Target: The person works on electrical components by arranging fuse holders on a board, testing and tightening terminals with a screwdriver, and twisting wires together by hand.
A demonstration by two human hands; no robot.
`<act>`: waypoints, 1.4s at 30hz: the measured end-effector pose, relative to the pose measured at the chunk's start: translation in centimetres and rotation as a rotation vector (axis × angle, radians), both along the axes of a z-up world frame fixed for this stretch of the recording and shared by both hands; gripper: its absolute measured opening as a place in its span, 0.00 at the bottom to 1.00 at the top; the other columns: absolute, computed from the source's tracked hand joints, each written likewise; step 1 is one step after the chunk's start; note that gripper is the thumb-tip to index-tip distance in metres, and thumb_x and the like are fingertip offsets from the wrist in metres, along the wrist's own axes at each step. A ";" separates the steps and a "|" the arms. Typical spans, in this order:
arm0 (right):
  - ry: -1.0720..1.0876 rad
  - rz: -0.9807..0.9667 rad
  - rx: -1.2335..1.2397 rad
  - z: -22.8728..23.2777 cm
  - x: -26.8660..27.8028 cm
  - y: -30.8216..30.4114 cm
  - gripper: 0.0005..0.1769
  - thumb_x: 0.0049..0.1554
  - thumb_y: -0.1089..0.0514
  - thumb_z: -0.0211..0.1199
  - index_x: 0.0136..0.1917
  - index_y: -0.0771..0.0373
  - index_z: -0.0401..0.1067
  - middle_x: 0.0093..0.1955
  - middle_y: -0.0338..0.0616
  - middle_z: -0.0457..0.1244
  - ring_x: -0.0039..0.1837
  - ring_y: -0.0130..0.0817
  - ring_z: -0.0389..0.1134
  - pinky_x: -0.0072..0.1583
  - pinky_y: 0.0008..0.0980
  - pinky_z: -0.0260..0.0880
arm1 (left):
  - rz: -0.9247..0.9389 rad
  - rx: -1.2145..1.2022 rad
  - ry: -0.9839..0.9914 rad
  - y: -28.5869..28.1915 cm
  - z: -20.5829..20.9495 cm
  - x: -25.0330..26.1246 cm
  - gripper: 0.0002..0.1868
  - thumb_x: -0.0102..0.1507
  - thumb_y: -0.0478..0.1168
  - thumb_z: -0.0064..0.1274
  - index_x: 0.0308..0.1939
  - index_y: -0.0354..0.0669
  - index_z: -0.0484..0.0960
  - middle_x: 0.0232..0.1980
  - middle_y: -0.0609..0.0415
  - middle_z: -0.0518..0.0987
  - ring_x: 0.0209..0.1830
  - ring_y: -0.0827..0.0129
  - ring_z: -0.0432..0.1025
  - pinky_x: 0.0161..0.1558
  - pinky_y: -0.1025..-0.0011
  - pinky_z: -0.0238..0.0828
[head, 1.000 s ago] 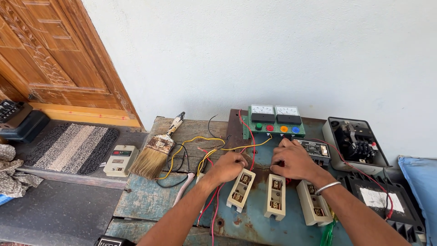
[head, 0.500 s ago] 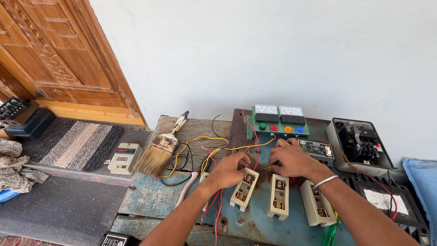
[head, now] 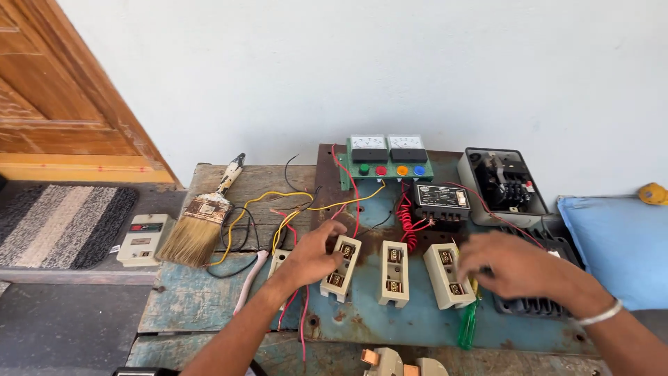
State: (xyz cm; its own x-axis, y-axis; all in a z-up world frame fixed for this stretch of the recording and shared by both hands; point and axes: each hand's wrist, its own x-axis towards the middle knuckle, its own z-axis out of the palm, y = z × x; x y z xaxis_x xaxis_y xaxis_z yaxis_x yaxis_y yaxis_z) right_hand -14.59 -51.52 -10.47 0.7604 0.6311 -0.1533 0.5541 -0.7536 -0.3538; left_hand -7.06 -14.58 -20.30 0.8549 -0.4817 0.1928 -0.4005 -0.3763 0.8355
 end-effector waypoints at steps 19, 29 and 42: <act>-0.501 -0.073 0.198 -2.8 -6.2 -4.0 0.24 0.47 0.60 0.65 0.59 0.53 0.72 0.60 0.43 0.65 0.62 0.38 0.70 0.62 0.36 0.74 | -0.025 -0.004 0.274 0.4 1.3 -0.7 0.29 0.55 0.34 0.55 0.63 0.40 0.76 0.47 0.49 0.85 0.45 0.66 0.81 0.51 0.68 0.76; -0.154 -0.337 1.088 1.2 3.5 12.5 0.13 0.63 0.63 0.55 0.61 0.66 0.64 0.53 0.55 0.69 0.54 0.39 0.75 0.54 0.37 0.77 | 0.039 0.003 0.271 -0.3 1.3 -1.6 0.26 0.58 0.38 0.59 0.62 0.41 0.75 0.45 0.47 0.84 0.41 0.65 0.79 0.47 0.68 0.76; 0.016 -0.434 1.122 -1.1 5.5 13.0 0.15 0.63 0.62 0.56 0.63 0.65 0.62 0.53 0.49 0.69 0.54 0.35 0.73 0.56 0.36 0.79 | 0.037 -0.041 0.209 -0.3 1.0 -1.6 0.27 0.58 0.39 0.60 0.61 0.40 0.76 0.54 0.47 0.81 0.48 0.62 0.79 0.52 0.68 0.74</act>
